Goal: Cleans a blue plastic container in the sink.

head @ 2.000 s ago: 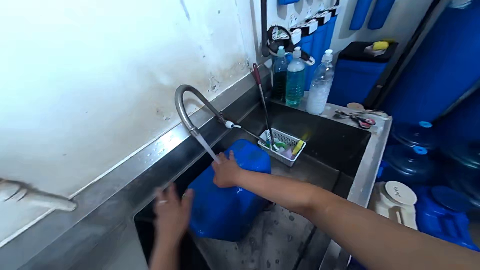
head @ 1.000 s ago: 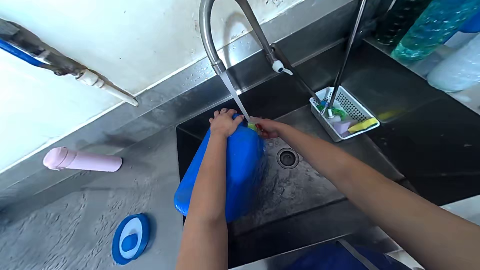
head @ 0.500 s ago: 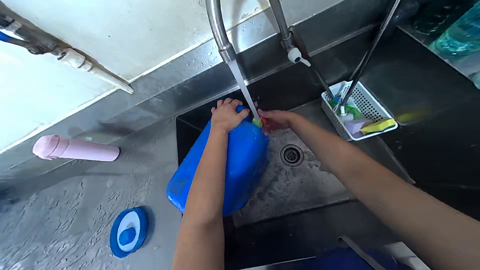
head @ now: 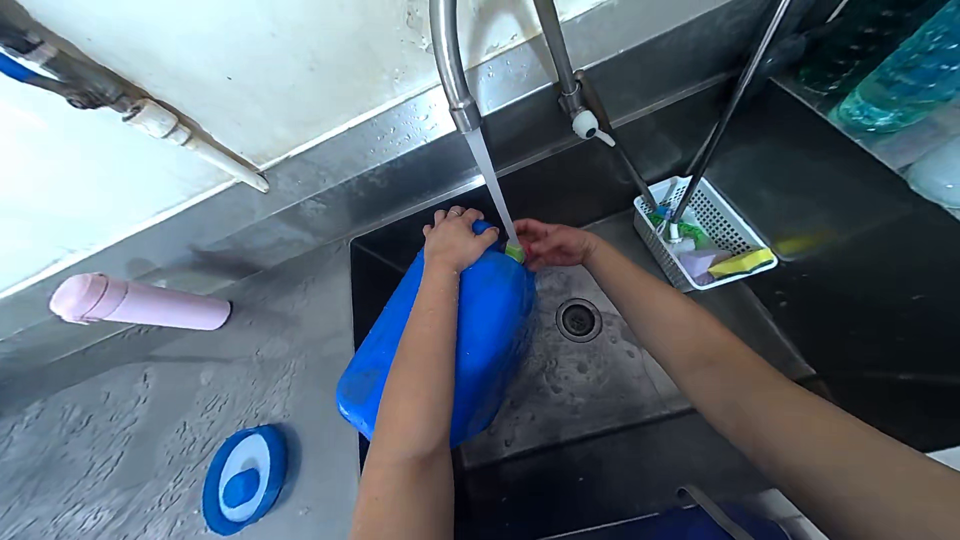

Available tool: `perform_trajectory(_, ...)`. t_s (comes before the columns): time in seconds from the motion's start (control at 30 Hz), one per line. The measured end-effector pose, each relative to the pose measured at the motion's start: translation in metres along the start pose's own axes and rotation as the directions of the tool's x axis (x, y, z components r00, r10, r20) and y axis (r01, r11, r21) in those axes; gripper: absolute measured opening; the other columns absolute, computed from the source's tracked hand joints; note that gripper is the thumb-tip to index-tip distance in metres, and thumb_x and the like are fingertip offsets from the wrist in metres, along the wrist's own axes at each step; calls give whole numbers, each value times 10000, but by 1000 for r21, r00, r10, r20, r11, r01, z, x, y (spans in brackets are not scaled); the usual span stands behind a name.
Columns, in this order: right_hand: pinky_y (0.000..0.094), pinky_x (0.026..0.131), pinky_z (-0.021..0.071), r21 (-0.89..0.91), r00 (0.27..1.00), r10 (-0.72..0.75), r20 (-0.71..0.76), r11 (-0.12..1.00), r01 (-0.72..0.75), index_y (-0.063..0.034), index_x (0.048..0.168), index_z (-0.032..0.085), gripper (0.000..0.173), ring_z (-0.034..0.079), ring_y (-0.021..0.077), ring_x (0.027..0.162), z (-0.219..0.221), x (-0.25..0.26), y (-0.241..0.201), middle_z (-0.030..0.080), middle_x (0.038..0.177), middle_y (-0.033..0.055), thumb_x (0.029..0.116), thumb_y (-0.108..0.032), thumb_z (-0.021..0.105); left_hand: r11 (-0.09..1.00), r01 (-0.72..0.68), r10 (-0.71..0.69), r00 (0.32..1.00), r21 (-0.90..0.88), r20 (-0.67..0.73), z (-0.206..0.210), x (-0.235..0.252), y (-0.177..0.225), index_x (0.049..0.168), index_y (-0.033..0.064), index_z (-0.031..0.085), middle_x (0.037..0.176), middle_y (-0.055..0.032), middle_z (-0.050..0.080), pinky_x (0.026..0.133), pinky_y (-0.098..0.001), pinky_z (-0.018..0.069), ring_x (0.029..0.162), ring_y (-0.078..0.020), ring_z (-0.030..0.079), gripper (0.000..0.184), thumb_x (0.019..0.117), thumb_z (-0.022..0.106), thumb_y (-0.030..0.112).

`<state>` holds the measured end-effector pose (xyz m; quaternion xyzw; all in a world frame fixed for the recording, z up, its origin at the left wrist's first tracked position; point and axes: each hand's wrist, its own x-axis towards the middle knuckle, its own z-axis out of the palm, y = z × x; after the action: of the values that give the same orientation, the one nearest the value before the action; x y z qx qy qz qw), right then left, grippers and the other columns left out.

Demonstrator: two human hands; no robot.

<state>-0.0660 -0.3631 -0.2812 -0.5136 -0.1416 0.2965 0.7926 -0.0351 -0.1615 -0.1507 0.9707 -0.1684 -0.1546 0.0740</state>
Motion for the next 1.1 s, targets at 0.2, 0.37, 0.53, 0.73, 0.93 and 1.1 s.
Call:
perform_trajectory(0.2,386,821,559,-120,985,97,-142,986,-114,-65,1429,446,460,641,184,997,15,-13,-10,634,1181,105,1010,-253,456,999,-33,33,999,-1,-39,4,0,5,1332,123,665,1481,-166,544,1061,-696,320,1438,-413,395,471,1016,586,462)
perform_trajectory(0.37,237,604,447,-97,934,115,-339,983,-156,-29,1220,558,485,503,56,630,39,-10,2,554,798,-15,1134,-369,223,999,-25,25,1000,28,5,5,0,14,1336,146,665,1483,-149,543,1094,-680,303,1444,-399,392,470,1003,613,472)
perform_trajectory(0.53,341,858,503,-91,973,100,-207,988,-121,-10,1403,446,582,594,151,986,35,-25,-6,596,1157,110,1123,-413,134,998,-33,32,999,47,11,7,1,24,1339,142,667,1474,-135,558,1114,-659,298,1446,-385,397,524,977,631,519)
perform_trajectory(0.73,351,868,477,-196,891,91,-444,961,-196,84,1306,532,529,568,197,972,67,-38,-17,586,1166,208,1144,-246,151,989,-103,95,993,107,71,7,-9,47,1380,117,631,1498,-182,521,1092,-704,283,1445,-438,379,522,1017,558,485)
perform_trajectory(0.93,419,917,460,-309,828,462,-316,775,-551,50,1367,525,544,580,258,1029,63,-62,-52,583,1258,239,1140,-336,216,923,-308,269,945,229,188,16,-37,66,1425,58,570,1534,-210,484,1137,-733,216,1479,-473,334,573,1042,477,473)
perform_trajectory(1.1,451,809,463,-622,784,492,-379,491,-609,52,1262,574,434,558,245,894,70,-22,-74,590,1073,203,1119,-286,343,888,-405,367,910,219,195,20,-59,49,1474,17,507,1494,-235,516,1172,-698,204,1450,-435,407,829,953,505,661)
